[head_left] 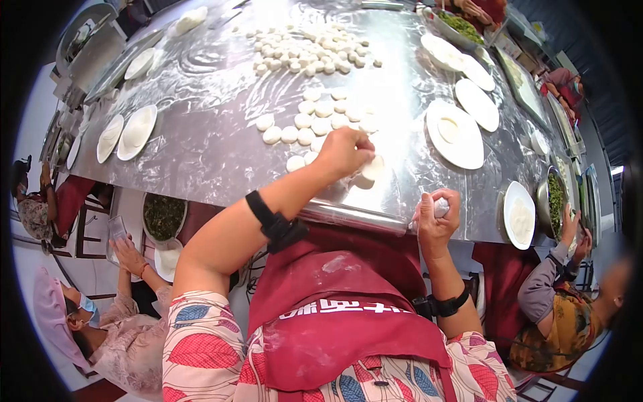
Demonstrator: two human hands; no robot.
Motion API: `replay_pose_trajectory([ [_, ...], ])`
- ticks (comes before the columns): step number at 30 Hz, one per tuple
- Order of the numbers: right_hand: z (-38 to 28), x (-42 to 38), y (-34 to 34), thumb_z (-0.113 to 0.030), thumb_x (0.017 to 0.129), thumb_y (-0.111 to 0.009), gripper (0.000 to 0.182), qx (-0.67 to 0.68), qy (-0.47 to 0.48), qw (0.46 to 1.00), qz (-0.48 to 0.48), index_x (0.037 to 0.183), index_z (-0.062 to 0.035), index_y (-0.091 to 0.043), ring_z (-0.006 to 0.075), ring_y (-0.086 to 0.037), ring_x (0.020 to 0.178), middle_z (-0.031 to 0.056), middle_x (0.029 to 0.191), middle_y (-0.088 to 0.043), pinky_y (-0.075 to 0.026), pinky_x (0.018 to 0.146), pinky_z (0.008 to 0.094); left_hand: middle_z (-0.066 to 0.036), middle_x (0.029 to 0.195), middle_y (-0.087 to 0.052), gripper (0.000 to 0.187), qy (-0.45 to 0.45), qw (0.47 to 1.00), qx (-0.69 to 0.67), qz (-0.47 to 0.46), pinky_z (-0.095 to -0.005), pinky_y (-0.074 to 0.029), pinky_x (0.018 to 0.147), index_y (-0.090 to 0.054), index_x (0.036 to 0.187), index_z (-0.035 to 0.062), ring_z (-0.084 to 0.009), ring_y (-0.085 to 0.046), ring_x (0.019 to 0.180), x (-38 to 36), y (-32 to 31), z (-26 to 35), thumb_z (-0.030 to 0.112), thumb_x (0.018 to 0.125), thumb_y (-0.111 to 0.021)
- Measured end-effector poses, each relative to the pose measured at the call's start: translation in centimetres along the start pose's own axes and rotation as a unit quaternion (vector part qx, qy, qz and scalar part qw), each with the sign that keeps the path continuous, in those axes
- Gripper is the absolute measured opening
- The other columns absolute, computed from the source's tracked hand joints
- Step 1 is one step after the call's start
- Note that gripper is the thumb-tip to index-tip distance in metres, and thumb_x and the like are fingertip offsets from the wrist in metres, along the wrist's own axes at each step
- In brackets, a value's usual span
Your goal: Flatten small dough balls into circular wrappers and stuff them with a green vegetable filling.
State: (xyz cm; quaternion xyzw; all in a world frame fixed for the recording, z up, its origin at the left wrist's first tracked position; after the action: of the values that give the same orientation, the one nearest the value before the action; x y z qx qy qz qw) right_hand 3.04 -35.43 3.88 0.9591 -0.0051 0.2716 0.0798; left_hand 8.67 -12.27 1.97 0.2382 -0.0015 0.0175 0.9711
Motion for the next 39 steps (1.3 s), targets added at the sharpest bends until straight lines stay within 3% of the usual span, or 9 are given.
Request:
replay_pose_trajectory([
  [4,-0.1,0.9,-0.2,0.002,0.088,-0.060,0.016,-0.053,0.017,0.998,-0.007,0.091,-0.0037,-0.045,0.0074,-0.053,0.050,0.0034,0.075,-0.051,-0.042,0.041,0.0218,-0.012,0.079,-0.069,0.017,-0.052,0.965,0.256,0.000,-0.0359,-0.053,0.070,-0.072,0.085,0.0070,-0.0254,-0.067,0.074,1.9,-0.7,0.4,0.015,0.070,-0.071],
  [12,2.3,7.1,-3.3,-0.001,0.078,-0.068,0.022,-0.136,0.087,0.986,0.026,0.087,-0.0038,-0.048,0.0273,-0.058,0.062,0.0133,0.070,-0.053,-0.045,0.057,0.0373,-0.014,0.077,-0.069,0.017,0.026,0.974,0.195,-0.109,-0.0365,-0.052,0.069,-0.073,0.084,0.0066,-0.0254,-0.067,0.074,-0.2,-1.2,-0.1,0.018,0.071,-0.071],
  [17,3.2,9.6,-5.3,-0.002,0.078,-0.067,0.022,-0.156,0.090,0.984,0.016,0.089,-0.0039,-0.049,0.0347,-0.054,0.063,0.0168,0.073,-0.053,-0.044,0.060,0.0393,-0.016,0.078,-0.068,0.018,-0.035,0.963,0.226,-0.145,-0.0364,-0.051,0.069,-0.070,0.082,0.0022,-0.0266,-0.067,0.075,1.4,-2.6,0.2,0.016,0.071,-0.068],
  [20,3.7,5.5,-2.1,0.001,0.077,-0.065,0.021,-0.114,0.046,0.992,0.011,0.088,-0.0034,-0.048,0.0281,-0.055,0.062,0.0125,0.072,-0.052,-0.045,0.059,0.0356,-0.016,0.076,-0.068,0.016,-0.064,0.962,0.219,-0.150,-0.0361,-0.051,0.068,-0.069,0.081,0.0005,-0.0265,-0.066,0.073,0.7,-2.4,0.2,0.013,0.071,-0.068],
  [24,2.8,2.2,-0.3,0.003,0.078,-0.064,0.020,-0.064,-0.002,0.998,0.013,0.089,-0.0035,-0.049,0.0212,-0.055,0.059,0.0109,0.070,-0.051,-0.045,0.055,0.0312,-0.016,0.074,-0.067,0.015,0.118,0.977,-0.018,-0.175,-0.0355,-0.052,0.069,-0.068,0.081,-0.0007,-0.0262,-0.066,0.072,-0.9,-2.2,-3.4,0.011,0.071,-0.068],
  [28,2.6,8.1,-4.1,-0.001,0.079,-0.065,0.020,-0.145,0.107,0.983,0.029,0.090,-0.0051,-0.049,0.0334,-0.057,0.061,0.0171,0.072,-0.055,-0.044,0.055,0.0384,-0.019,0.078,-0.067,0.016,0.021,0.969,0.218,-0.116,-0.0366,-0.051,0.072,-0.069,0.085,0.0001,-0.0287,-0.066,0.077,-1.1,-1.2,0.8,0.012,0.075,-0.066],
  [35,3.0,4.6,-1.7,-0.001,0.078,-0.067,0.024,-0.123,0.039,0.992,0.008,0.092,-0.0048,-0.048,0.0311,-0.059,0.063,0.0152,0.072,-0.054,-0.046,0.058,0.0365,-0.018,0.075,-0.066,0.015,-0.036,0.969,0.215,-0.120,-0.0366,-0.051,0.071,-0.069,0.084,-0.0004,-0.0297,-0.066,0.077,-0.4,-1.8,0.3,0.011,0.076,-0.066],
  [38,2.8,2.3,-0.3,0.002,0.078,-0.066,0.023,-0.094,0.036,0.995,0.006,0.092,-0.0037,-0.048,0.0255,-0.059,0.061,0.0125,0.071,-0.053,-0.046,0.056,0.0330,-0.018,0.074,-0.066,0.016,0.101,0.980,0.026,-0.168,-0.0365,-0.051,0.071,-0.068,0.085,-0.0007,-0.0296,-0.066,0.076,-1.4,-2.6,-2.8,0.011,0.075,-0.066],
  [39,3.3,2.9,-0.8,0.002,0.078,-0.066,0.023,-0.094,0.033,0.995,0.008,0.091,-0.0038,-0.049,0.0267,-0.059,0.061,0.0126,0.070,-0.053,-0.046,0.056,0.0338,-0.018,0.075,-0.066,0.017,0.012,0.977,0.112,-0.179,-0.0372,-0.051,0.072,-0.068,0.086,-0.0006,-0.0292,-0.066,0.077,-1.5,-2.6,-1.7,0.013,0.077,-0.064],
])
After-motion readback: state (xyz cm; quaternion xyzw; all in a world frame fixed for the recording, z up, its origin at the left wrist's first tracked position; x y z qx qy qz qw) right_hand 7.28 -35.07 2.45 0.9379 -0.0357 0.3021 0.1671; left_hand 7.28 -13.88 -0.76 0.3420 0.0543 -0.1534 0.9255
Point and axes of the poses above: each hand's wrist, its own x-axis towards the middle knuckle, its own y-axis out of the back of the hand, z = x × y, the point moved 7 cm from there along x, towards the middle knuckle
